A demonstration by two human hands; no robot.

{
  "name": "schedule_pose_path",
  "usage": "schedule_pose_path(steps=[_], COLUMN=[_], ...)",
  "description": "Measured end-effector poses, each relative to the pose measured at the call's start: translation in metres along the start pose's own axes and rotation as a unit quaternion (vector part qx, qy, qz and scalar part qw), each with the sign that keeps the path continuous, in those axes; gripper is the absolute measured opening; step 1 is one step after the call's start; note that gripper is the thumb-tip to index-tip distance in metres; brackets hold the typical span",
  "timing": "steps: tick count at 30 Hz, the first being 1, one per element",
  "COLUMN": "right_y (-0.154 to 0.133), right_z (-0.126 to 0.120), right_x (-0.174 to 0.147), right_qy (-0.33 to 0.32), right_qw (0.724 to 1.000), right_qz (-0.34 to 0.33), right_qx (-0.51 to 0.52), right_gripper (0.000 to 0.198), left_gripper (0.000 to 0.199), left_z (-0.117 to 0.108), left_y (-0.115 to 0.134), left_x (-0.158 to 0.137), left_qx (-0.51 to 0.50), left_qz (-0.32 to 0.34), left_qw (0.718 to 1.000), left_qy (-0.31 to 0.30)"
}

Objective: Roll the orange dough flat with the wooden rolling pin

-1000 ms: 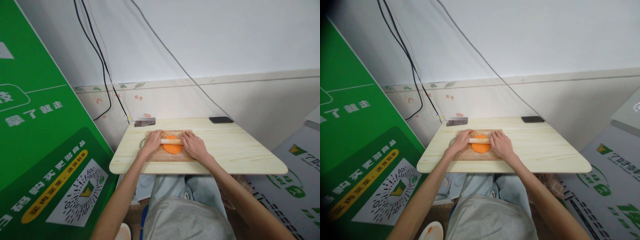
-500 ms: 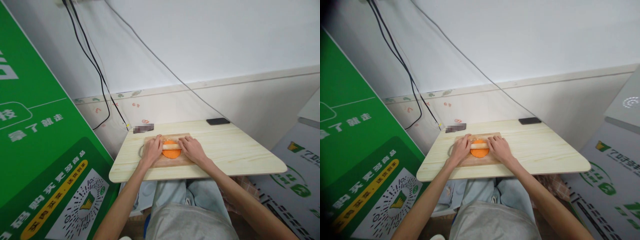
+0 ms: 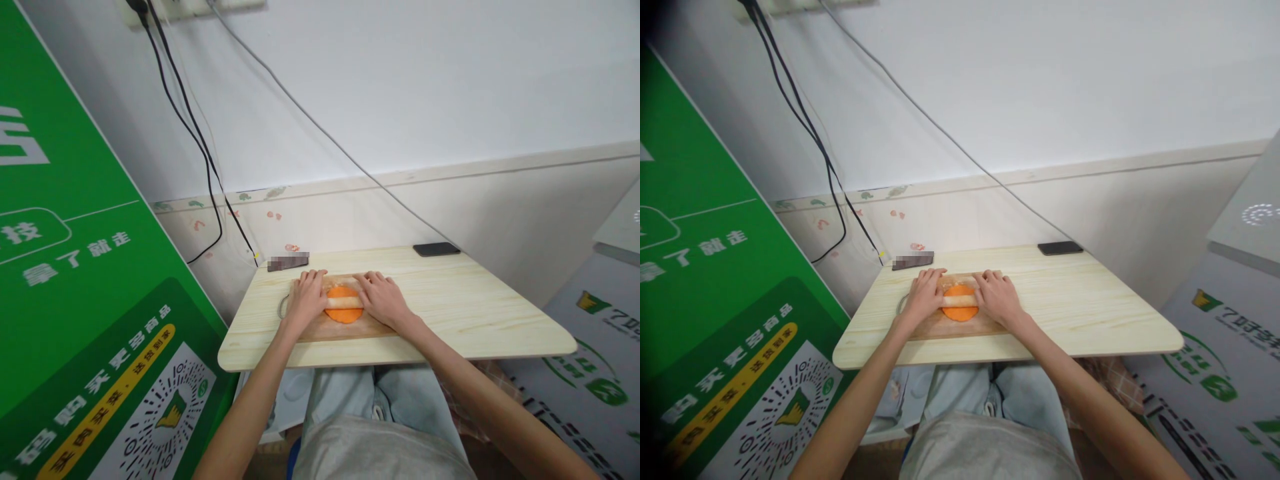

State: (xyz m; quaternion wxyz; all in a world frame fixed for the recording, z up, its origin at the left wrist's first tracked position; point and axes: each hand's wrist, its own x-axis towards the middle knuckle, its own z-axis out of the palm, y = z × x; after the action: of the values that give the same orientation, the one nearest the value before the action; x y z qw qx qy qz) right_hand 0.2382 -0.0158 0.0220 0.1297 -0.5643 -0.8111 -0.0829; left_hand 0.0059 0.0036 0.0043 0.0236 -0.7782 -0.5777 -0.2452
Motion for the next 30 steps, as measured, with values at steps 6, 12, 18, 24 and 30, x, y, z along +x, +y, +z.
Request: schedule_pose_path(steps=[6, 12, 18, 24, 30], right_y=[0.004, 0.014, 0.018, 0.022, 0.018], right_z=[0.003, 0.011, 0.014, 0.017, 0.017], right_x=[0.02, 0.048, 0.068, 0.078, 0.064], right_qy=[0.002, -0.035, -0.042, -0.032, -0.022], right_qw=[1.0, 0.997, 0.994, 0.994, 0.993], right_qz=[0.026, 0.066, 0.09, 0.092, 0.1], right_qx=[-0.008, 0.035, 0.052, 0.051, 0.053], right_gripper=[0.053, 0.053, 0.051, 0.048, 0.05], left_gripper=[0.045, 0.041, 0.034, 0.029, 0.03], left_z=[0.003, 0.015, 0.024, 0.024, 0.017], left_y=[0.003, -0.01, -0.018, -0.021, -0.013], left_x=[0.017, 0.042, 0.065, 0.073, 0.06], left_qx=[0.01, -0.021, -0.026, -0.027, -0.027], left_qz=[-0.026, -0.048, -0.058, -0.065, -0.08], left_qw=[0.999, 0.998, 0.998, 0.997, 0.996], left_qy=[-0.027, -0.032, -0.026, -0.025, -0.027])
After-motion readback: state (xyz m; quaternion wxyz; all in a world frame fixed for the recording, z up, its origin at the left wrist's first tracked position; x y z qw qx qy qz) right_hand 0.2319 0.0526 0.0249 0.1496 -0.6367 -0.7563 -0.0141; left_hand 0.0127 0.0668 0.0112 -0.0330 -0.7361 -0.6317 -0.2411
